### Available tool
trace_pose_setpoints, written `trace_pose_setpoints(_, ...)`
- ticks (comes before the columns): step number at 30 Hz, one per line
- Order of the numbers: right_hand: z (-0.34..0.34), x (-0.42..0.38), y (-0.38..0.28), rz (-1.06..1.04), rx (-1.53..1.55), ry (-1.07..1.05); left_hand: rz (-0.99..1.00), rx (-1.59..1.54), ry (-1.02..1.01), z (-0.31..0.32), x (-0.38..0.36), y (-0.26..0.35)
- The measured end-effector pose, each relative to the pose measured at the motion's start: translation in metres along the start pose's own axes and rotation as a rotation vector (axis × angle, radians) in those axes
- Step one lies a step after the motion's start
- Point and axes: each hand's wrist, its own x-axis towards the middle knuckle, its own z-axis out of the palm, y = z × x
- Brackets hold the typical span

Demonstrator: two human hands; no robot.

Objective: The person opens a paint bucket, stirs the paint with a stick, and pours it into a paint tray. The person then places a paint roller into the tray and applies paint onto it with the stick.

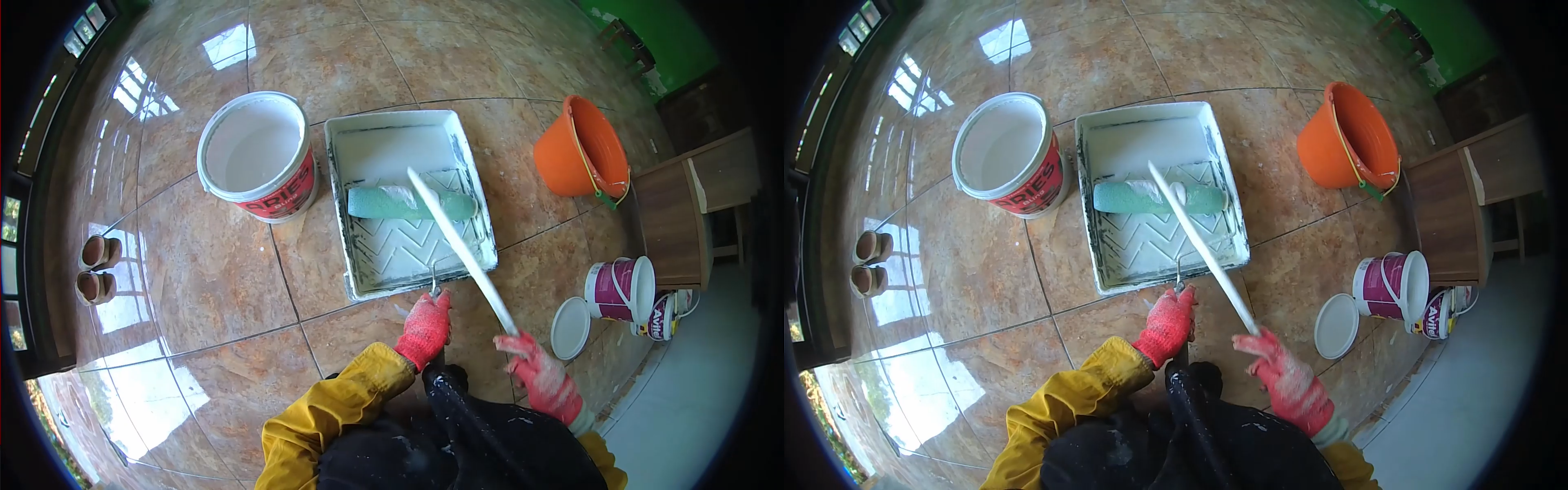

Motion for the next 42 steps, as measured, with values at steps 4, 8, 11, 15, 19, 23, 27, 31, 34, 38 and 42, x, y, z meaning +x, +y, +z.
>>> trace_pose_setpoints(4,0.002,0.052,-0.005,0.399,0.602,0.078,0.017,0.056,0.015,0.0,0.007,-0.008)
trace_pose_setpoints(8,0.011,0.113,0.039,0.234,0.649,0.037,0.028,0.101,0.014,-0.002,0.005,-0.011)
trace_pose_setpoints(11,0.019,0.121,0.044,0.286,0.613,0.004,0.026,0.107,0.031,-0.003,0.006,-0.01)
trace_pose_setpoints(15,0.02,0.098,0.029,0.372,0.564,0.076,-0.009,0.028,0.002,-0.005,0.004,-0.003)
trace_pose_setpoints(19,0.0,0.057,0.033,0.542,0.459,-0.084,-0.039,-0.011,-0.005,-0.004,0.004,0.0)
trace_pose_setpoints(23,-0.016,0.01,0.02,0.654,0.328,-0.17,-0.01,0.036,-0.014,-0.005,0.008,-0.003)
trace_pose_setpoints(27,-0.016,-0.007,-0.033,0.544,0.453,0.107,0.012,0.017,0.019,0.0,0.014,-0.01)
trace_pose_setpoints(31,-0.011,0.001,-0.026,0.597,0.487,0.289,0.034,0.015,0.037,0.007,0.009,-0.012)
trace_pose_setpoints(34,-0.009,0.011,-0.021,0.66,0.426,0.228,0.01,-0.006,0.049,0.008,0.006,-0.01)
trace_pose_setpoints(38,0.018,0.016,-0.014,0.61,0.359,0.277,0.06,0.055,0.079,0.011,0.023,-0.03)
trace_pose_setpoints(42,0.04,0.01,-0.018,0.573,0.185,0.327,0.035,-0.008,0.026,0.015,0.01,-0.02)
